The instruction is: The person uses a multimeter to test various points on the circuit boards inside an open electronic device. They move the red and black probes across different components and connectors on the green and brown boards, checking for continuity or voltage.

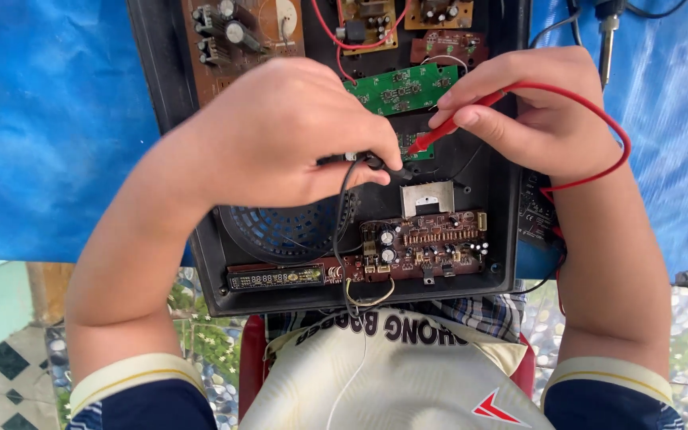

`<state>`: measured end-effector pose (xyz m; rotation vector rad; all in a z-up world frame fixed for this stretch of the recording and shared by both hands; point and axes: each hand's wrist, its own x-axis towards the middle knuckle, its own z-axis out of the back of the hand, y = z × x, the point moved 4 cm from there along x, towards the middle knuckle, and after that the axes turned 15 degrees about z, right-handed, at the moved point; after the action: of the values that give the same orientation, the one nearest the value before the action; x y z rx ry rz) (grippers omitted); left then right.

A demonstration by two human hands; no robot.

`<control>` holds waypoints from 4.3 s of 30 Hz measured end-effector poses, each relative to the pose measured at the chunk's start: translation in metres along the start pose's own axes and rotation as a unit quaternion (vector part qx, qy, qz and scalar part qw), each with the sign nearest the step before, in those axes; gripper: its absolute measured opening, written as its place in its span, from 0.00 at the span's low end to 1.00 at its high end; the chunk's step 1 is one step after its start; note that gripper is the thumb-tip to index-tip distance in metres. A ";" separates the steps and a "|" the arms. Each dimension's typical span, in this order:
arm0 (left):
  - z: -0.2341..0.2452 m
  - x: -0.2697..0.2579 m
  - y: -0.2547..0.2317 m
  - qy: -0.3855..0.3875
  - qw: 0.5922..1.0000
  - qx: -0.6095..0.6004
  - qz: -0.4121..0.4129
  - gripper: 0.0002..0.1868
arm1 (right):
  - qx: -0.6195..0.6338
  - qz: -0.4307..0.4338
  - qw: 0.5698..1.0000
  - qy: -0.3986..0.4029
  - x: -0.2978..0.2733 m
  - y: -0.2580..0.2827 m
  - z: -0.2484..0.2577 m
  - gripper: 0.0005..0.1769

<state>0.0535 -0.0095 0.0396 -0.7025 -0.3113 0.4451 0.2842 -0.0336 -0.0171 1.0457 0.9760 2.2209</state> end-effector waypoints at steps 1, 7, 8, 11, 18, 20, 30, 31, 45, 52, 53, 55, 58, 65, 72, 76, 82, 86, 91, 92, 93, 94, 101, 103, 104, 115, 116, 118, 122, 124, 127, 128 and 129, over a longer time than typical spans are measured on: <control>-0.001 0.002 -0.004 -0.014 1.000 0.017 0.005 0.07 | 0.013 0.004 1.000 -0.004 0.001 -0.001 0.003 0.04; -0.013 -0.021 -0.047 -0.088 0.982 0.098 0.136 0.02 | 0.023 0.026 0.999 -0.025 -0.006 -0.003 0.006 0.04; -0.019 -0.025 -0.057 -0.091 0.981 0.098 0.139 0.02 | 0.025 0.028 0.999 -0.021 -0.010 -0.002 0.006 0.04; -0.032 -0.037 -0.081 -0.151 0.971 0.029 0.183 0.08 | 0.038 -0.001 0.997 -0.072 -0.034 -0.011 0.016 0.09; -0.068 -0.052 -0.104 -0.220 0.950 -0.078 0.209 0.21 | 0.029 -0.029 0.991 -0.125 -0.083 0.027 0.039 0.23; -0.080 -0.057 -0.107 -0.219 0.950 -0.078 0.208 0.19 | 0.027 -0.050 0.993 -0.104 -0.091 0.057 0.019 0.33; -0.119 -0.065 -0.095 -0.310 0.914 0.028 0.260 0.12 | -0.046 -0.174 0.957 -0.227 -0.111 0.105 -0.076 0.06; -0.120 -0.065 -0.095 -0.313 0.908 0.035 0.275 0.12 | -0.063 -0.180 0.951 -0.241 -0.115 0.106 -0.082 0.05; -0.133 -0.073 -0.097 -0.324 0.916 0.002 0.236 0.12 | -0.106 -0.110 0.940 -0.305 -0.127 0.098 -0.094 0.08; -0.136 -0.077 -0.094 -0.283 0.933 -0.066 0.210 0.14 | -0.107 -0.095 0.947 -0.289 -0.126 0.097 -0.094 0.06; -0.136 -0.077 -0.093 -0.284 0.933 -0.068 0.209 0.14 | -0.110 -0.096 0.946 -0.288 -0.123 0.098 -0.094 0.06; -0.135 -0.078 -0.093 -0.272 0.939 -0.064 0.198 0.15 | -0.180 -0.079 0.944 -0.265 -0.115 0.103 -0.094 0.05; -0.136 -0.077 -0.093 -0.273 0.940 -0.063 0.193 0.16 | -0.197 -0.074 0.943 -0.258 -0.111 0.105 -0.094 0.05; -0.135 -0.081 -0.092 -0.269 0.947 -0.090 0.150 0.14 | -0.203 -0.072 0.940 -0.265 -0.114 0.104 -0.097 0.05; -0.132 -0.077 -0.093 -0.258 0.952 -0.049 0.157 0.12 | -0.220 -0.081 0.936 -0.263 -0.116 0.103 -0.099 0.08; -0.131 -0.076 -0.094 -0.256 0.957 -0.022 0.132 0.08 | -0.234 -0.086 0.933 -0.258 -0.118 0.103 -0.101 0.09; -0.136 -0.068 -0.095 -0.382 0.915 0.029 0.131 0.04 | -0.236 0.063 0.936 -0.252 -0.106 0.093 -0.091 0.17; -0.133 -0.073 -0.096 -0.382 0.914 0.040 0.131 0.03 | -0.225 0.045 0.945 -0.234 -0.107 0.098 -0.096 0.15; -0.130 -0.074 -0.096 -0.287 0.950 0.018 0.125 0.08 | -0.210 -0.052 0.950 -0.227 -0.114 0.098 -0.102 0.11; -0.130 -0.075 -0.096 -0.290 0.948 0.017 0.128 0.08 | -0.209 -0.051 0.951 -0.223 -0.114 0.098 -0.101 0.11; -0.132 -0.076 -0.096 -0.292 0.948 0.030 0.124 0.08 | -0.205 -0.045 0.953 -0.218 -0.114 0.099 -0.101 0.10; -0.133 -0.077 -0.097 -0.293 0.948 0.042 0.119 0.08 | -0.201 -0.039 0.956 -0.212 -0.114 0.100 -0.100 0.10; -0.135 -0.081 -0.098 -0.317 0.941 0.059 0.108 0.08 | -0.214 -0.058 0.947 -0.231 -0.118 0.100 -0.104 0.09; -0.136 -0.082 -0.098 -0.314 0.940 0.059 0.119 0.07 | -0.220 -0.062 0.946 -0.231 -0.119 0.100 -0.104 0.09; -0.136 -0.082 -0.099 -0.314 0.940 0.060 0.121 0.07 | -0.218 -0.062 0.946 -0.231 -0.120 0.099 -0.105 0.09; -0.128 -0.079 -0.095 -0.281 0.950 -0.036 0.135 0.08 | -0.193 -0.054 0.954 -0.222 -0.110 0.100 -0.098 0.09; -0.135 -0.074 -0.093 -0.279 0.951 -0.039 0.128 0.08 | -0.200 -0.056 0.952 -0.225 -0.107 0.096 -0.094 0.09; -0.141 -0.073 -0.094 -0.401 0.908 0.020 0.121 0.07 | -0.227 0.068 0.950 -0.205 -0.097 0.097 -0.092 0.12; -0.142 -0.073 -0.093 -0.397 0.909 0.024 0.125 0.08 | -0.224 0.082 0.947 -0.216 -0.096 0.097 -0.092 0.12; -0.141 -0.073 -0.093 -0.401 0.908 0.025 0.121 0.08 | -0.234 0.097 0.943 -0.217 -0.092 0.098 -0.092 0.10; -0.140 -0.072 -0.094 -0.400 0.908 0.033 0.119 0.06 | -0.233 0.104 0.942 -0.218 -0.094 0.097 -0.093 0.09; -0.140 -0.072 -0.094 -0.399 0.908 0.033 0.120 0.06 | -0.232 0.103 0.942 -0.218 -0.093 0.098 -0.092 0.09; -0.140 -0.072 -0.093 -0.396 0.910 0.021 0.121 0.07 | -0.231 0.103 0.942 -0.219 -0.092 0.098 -0.092 0.10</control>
<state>0.0763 -0.1850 -0.0076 -0.4892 -0.9834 0.9696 0.2514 -0.1928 -0.0234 1.3678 0.1468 2.0845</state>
